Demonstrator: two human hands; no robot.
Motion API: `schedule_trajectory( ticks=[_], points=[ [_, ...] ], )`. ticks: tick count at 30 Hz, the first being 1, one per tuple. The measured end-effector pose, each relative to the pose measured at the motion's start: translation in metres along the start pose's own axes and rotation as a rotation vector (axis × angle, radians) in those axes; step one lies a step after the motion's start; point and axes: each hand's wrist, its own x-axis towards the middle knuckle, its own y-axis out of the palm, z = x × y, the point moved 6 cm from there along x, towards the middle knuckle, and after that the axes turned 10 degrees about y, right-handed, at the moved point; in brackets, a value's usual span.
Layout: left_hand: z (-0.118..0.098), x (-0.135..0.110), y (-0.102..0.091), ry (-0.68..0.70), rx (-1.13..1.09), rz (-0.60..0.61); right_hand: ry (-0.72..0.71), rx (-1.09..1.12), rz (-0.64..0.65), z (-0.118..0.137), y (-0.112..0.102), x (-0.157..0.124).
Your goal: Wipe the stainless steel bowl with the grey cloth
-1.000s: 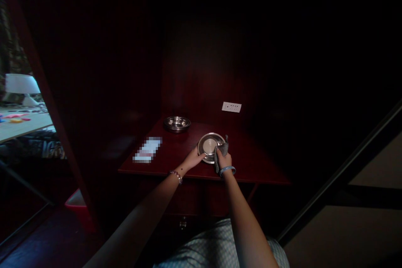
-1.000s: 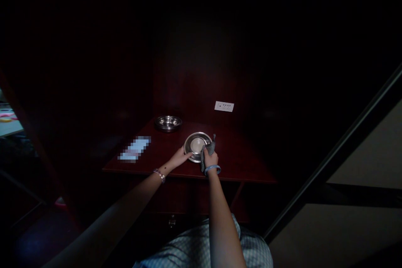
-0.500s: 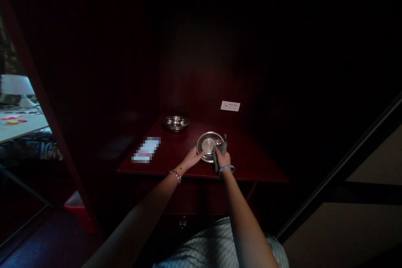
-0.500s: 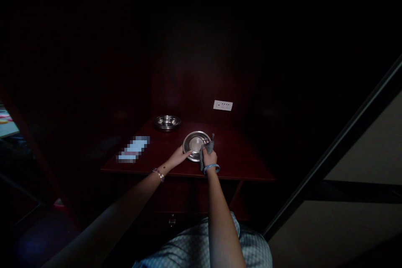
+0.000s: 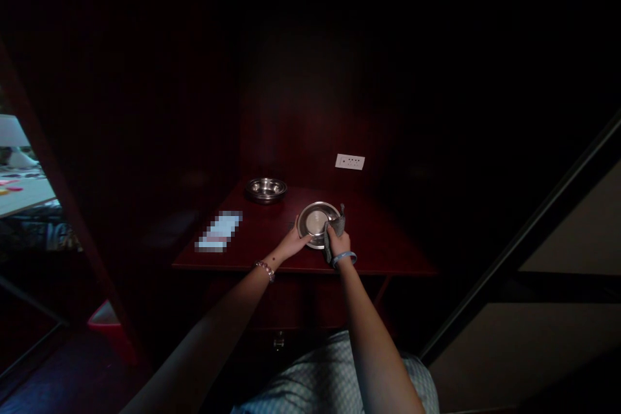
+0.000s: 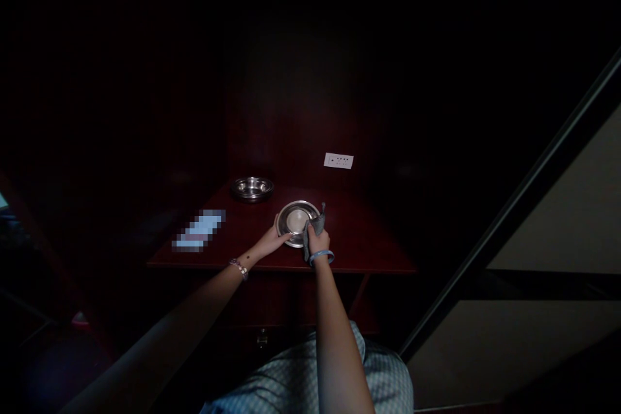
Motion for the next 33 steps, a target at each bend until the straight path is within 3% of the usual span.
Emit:
schedule_trajectory(
  ticks=[11,33],
  points=[
    [-0.008,0.004,-0.004,0.006,-0.019,-0.064,0.003,0.064,0.014,0.003,0.001,-0.002],
    [0.007,0.002,-0.002,0.003,-0.137,-0.076,-0.02,0.017,0.023,0.003,0.0,-0.005]
  ],
)
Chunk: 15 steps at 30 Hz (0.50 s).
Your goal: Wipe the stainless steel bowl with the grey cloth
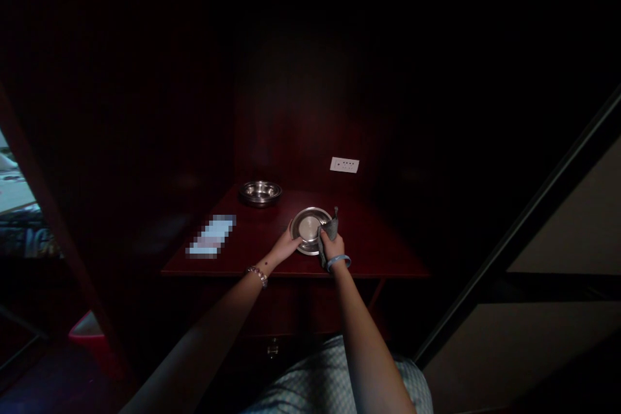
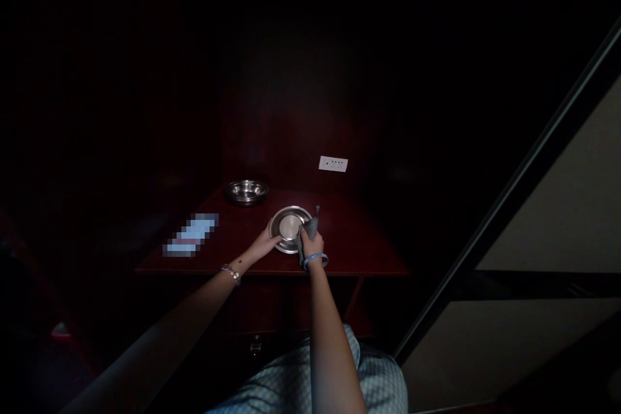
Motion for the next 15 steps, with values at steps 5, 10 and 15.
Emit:
schedule_trajectory(
  ticks=[5,10,15],
  points=[
    [0.0029,0.0005,-0.0006,-0.001,0.009,0.006,-0.007,0.049,0.038,-0.002,0.0046,0.0022],
    [0.0029,-0.001,-0.0014,-0.02,0.053,0.006,0.007,0.004,0.026,-0.0035,0.0045,0.0027],
    [-0.0008,-0.0012,-0.001,0.005,0.097,0.019,-0.009,-0.038,0.009,-0.0021,0.002,0.0015]
  ],
)
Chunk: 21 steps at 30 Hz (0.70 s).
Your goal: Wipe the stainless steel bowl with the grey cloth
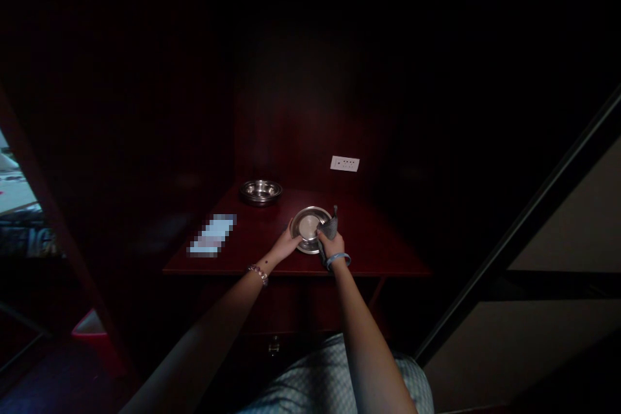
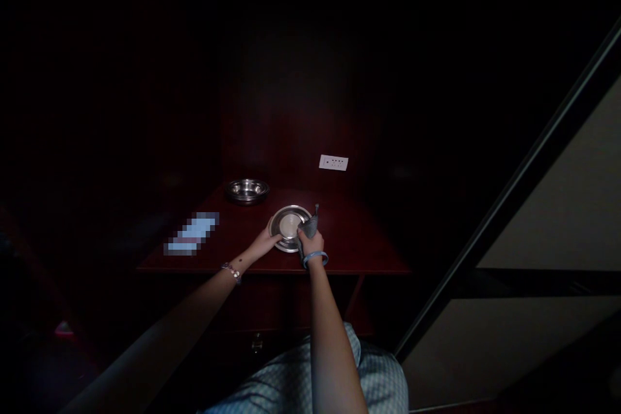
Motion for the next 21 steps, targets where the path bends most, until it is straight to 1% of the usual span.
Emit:
schedule_trajectory(
  ticks=[5,13,21],
  points=[
    [-0.0033,0.0015,0.0001,0.025,-0.014,0.003,-0.013,-0.028,-0.014,0.002,-0.0012,-0.001],
    [-0.0051,0.0015,-0.0002,0.021,-0.038,-0.012,-0.003,-0.066,-0.05,0.0036,-0.0039,-0.0019],
    [-0.003,0.0018,0.0004,0.007,-0.054,-0.018,0.013,-0.015,-0.04,0.0014,-0.0014,-0.0008]
  ],
)
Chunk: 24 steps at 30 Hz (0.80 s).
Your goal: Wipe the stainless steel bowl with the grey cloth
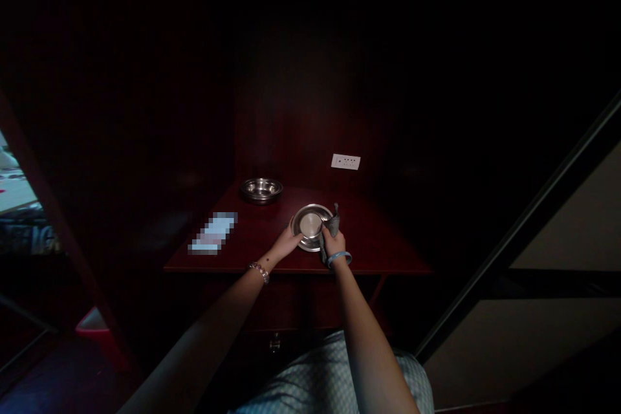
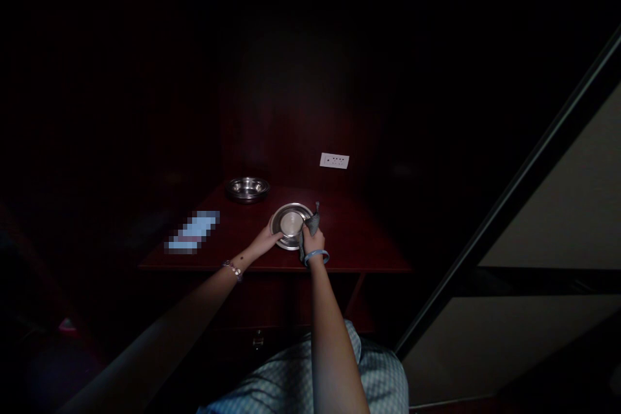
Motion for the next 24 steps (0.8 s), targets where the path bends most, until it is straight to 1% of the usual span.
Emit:
schedule_trajectory(
  ticks=[4,8,16,20,24],
  points=[
    [0.001,0.0,0.0,0.009,-0.028,0.005,-0.01,-0.034,-0.002,-0.002,0.0,0.002],
    [0.003,0.0,0.0,0.0,-0.047,-0.003,-0.035,-0.034,0.024,-0.003,0.001,0.003],
    [0.009,-0.001,-0.002,-0.003,0.0,-0.012,-0.035,0.011,0.048,-0.01,0.005,0.008],
    [0.007,-0.001,-0.001,-0.005,-0.003,0.015,-0.036,0.01,0.052,-0.009,0.005,0.007],
    [0.003,-0.001,-0.003,-0.029,0.013,0.004,-0.037,-0.022,0.038,-0.005,0.003,0.004]
  ],
)
